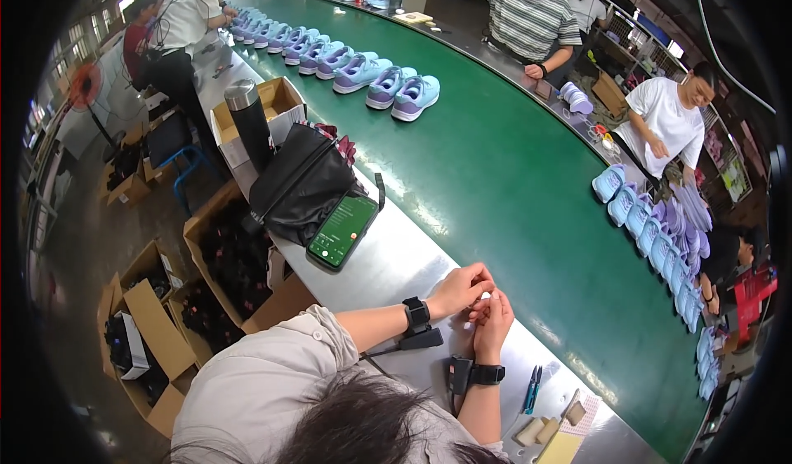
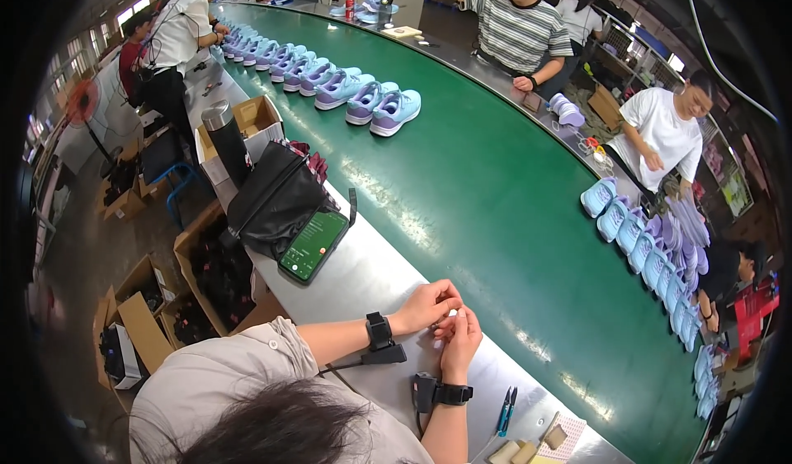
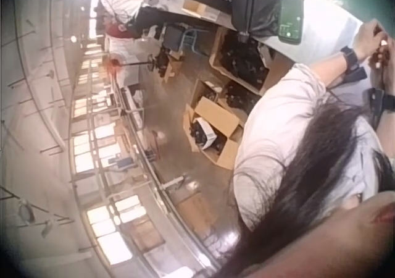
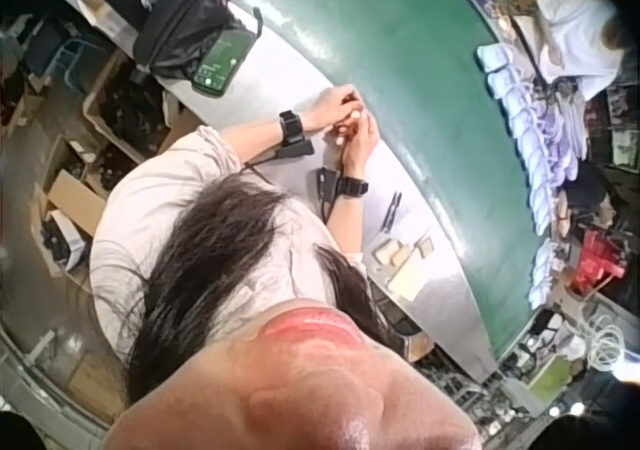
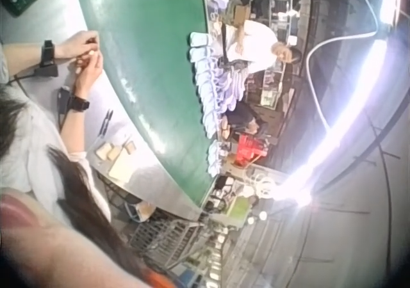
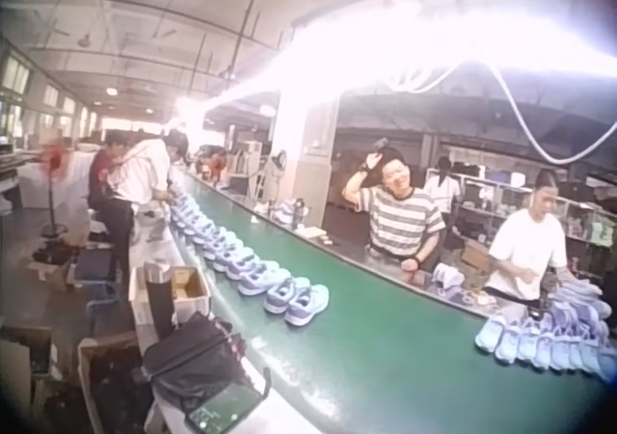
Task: The recorder is inspecting and organizing pairs of light blue athletic shoes on a conveyor belt in a factory setting.
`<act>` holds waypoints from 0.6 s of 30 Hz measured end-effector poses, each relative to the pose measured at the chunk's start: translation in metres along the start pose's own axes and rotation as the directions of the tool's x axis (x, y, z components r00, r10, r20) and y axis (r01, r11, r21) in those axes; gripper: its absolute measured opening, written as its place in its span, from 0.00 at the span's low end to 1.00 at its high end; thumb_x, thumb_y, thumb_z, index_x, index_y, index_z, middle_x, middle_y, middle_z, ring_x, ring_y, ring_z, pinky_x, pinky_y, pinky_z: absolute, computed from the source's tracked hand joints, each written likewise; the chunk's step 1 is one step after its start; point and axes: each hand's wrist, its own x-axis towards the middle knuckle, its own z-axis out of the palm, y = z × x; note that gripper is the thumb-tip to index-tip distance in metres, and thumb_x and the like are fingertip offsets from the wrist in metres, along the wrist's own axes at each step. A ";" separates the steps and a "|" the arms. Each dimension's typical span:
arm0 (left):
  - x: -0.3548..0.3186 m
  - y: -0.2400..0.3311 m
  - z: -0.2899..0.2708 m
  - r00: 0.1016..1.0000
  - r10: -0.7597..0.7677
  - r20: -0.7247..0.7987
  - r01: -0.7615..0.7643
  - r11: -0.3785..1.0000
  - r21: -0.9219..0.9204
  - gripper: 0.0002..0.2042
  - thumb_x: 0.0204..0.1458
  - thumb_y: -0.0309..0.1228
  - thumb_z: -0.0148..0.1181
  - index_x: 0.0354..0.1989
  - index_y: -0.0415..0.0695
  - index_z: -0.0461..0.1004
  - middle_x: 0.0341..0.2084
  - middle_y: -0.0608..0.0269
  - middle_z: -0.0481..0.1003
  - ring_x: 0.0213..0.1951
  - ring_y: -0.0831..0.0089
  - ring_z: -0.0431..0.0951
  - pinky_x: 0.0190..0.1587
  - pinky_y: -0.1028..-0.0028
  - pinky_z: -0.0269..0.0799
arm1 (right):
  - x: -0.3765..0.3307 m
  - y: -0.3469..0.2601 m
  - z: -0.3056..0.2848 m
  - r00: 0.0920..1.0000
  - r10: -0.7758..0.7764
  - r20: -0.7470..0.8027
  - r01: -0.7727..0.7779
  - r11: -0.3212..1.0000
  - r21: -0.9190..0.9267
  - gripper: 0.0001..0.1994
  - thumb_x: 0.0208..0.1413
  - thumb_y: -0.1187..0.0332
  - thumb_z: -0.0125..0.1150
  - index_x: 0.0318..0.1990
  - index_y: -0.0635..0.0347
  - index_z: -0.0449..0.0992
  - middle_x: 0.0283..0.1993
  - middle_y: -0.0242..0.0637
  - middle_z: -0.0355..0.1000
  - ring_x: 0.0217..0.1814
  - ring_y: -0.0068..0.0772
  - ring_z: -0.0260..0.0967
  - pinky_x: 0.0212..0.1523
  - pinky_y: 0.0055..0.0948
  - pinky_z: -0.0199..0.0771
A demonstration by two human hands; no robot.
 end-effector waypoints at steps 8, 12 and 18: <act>-0.003 0.003 0.001 0.997 -0.064 -0.040 0.062 0.996 -0.058 0.08 0.54 0.31 0.57 0.31 0.38 0.72 0.17 0.65 0.72 0.20 0.81 0.68 0.24 0.78 0.65 | -0.002 -0.001 0.000 1.000 0.002 0.009 -0.002 1.000 -0.013 0.13 0.62 0.66 0.47 0.45 0.68 0.70 0.21 0.33 0.68 0.18 0.20 0.63 0.21 0.17 0.66; -0.004 0.002 0.004 0.996 -0.002 -0.085 0.010 0.996 0.091 0.08 0.54 0.33 0.57 0.31 0.41 0.73 0.13 0.66 0.68 0.17 0.81 0.64 0.20 0.77 0.59 | -0.003 -0.001 0.000 0.999 -0.021 0.030 0.021 1.000 -0.010 0.13 0.62 0.66 0.47 0.46 0.67 0.70 0.22 0.33 0.69 0.18 0.19 0.64 0.20 0.17 0.66; -0.004 0.001 0.008 0.998 0.018 -0.056 -0.015 0.998 0.056 0.07 0.54 0.31 0.58 0.31 0.41 0.73 0.12 0.72 0.68 0.16 0.87 0.61 0.19 0.81 0.57 | -0.005 0.000 -0.004 1.000 0.024 0.008 -0.024 1.000 0.006 0.13 0.62 0.65 0.47 0.46 0.66 0.71 0.23 0.34 0.70 0.18 0.20 0.66 0.20 0.18 0.67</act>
